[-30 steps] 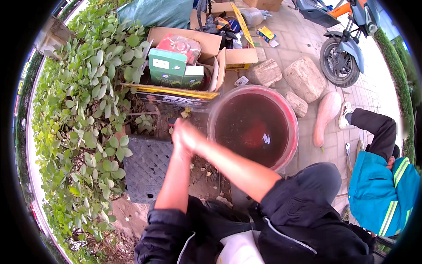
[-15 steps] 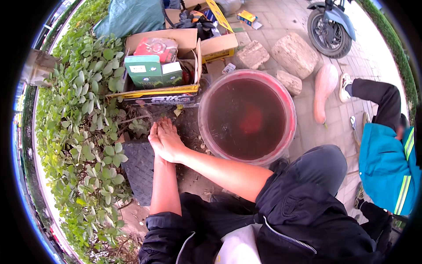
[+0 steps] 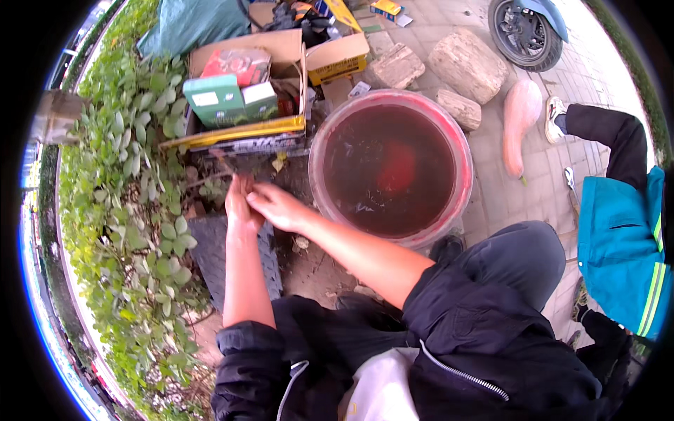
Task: The person connects electrical wires under the handlebars of an electric scooter and tests the digital display. They then lift the scooter upright, check the display again, and wipe the handlebars with a cloth.
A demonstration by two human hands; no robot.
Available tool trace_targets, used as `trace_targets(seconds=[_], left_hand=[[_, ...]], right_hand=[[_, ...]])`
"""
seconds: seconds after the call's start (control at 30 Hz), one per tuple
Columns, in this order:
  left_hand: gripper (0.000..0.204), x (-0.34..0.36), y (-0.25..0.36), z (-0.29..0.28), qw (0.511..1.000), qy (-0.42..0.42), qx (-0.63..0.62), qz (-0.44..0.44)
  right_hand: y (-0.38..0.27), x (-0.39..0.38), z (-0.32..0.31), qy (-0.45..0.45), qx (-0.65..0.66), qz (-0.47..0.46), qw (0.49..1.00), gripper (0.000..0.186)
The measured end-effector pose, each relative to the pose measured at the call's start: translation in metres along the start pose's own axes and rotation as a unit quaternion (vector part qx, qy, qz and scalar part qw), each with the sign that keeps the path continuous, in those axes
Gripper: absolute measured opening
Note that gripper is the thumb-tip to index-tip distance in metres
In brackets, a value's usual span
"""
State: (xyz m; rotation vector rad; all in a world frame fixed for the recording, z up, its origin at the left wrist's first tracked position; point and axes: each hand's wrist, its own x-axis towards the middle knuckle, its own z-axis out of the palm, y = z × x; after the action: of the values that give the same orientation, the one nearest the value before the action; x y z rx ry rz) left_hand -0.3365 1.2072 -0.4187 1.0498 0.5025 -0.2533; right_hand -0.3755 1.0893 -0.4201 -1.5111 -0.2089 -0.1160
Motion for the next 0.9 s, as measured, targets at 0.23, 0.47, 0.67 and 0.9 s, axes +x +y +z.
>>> trace_targets(seconds=[0.23,0.47,0.67,0.9], left_hand=[[0.055,-0.033,0.020,0.049,0.982,0.042,-0.172,-0.072],[0.061,-0.010,-0.006,0.068,0.959,0.001,-0.269,-0.095],[0.060,0.004,-0.009,0.025,0.970,0.068,-0.232,-0.003],[0.060,0.015,-0.045,-0.014,0.945,-0.038,-0.316,0.071]], right_hand=[[0.045,-0.065,-0.117,0.263,-0.309,0.227,0.886,0.027],[0.104,-0.063,-0.171,0.292,0.418,0.389,0.768,0.039],[-0.028,-0.001,0.006,-0.009,-0.035,0.084,0.996,0.047],[-0.039,0.011,0.028,0.053,-0.312,-0.178,0.932,0.036]])
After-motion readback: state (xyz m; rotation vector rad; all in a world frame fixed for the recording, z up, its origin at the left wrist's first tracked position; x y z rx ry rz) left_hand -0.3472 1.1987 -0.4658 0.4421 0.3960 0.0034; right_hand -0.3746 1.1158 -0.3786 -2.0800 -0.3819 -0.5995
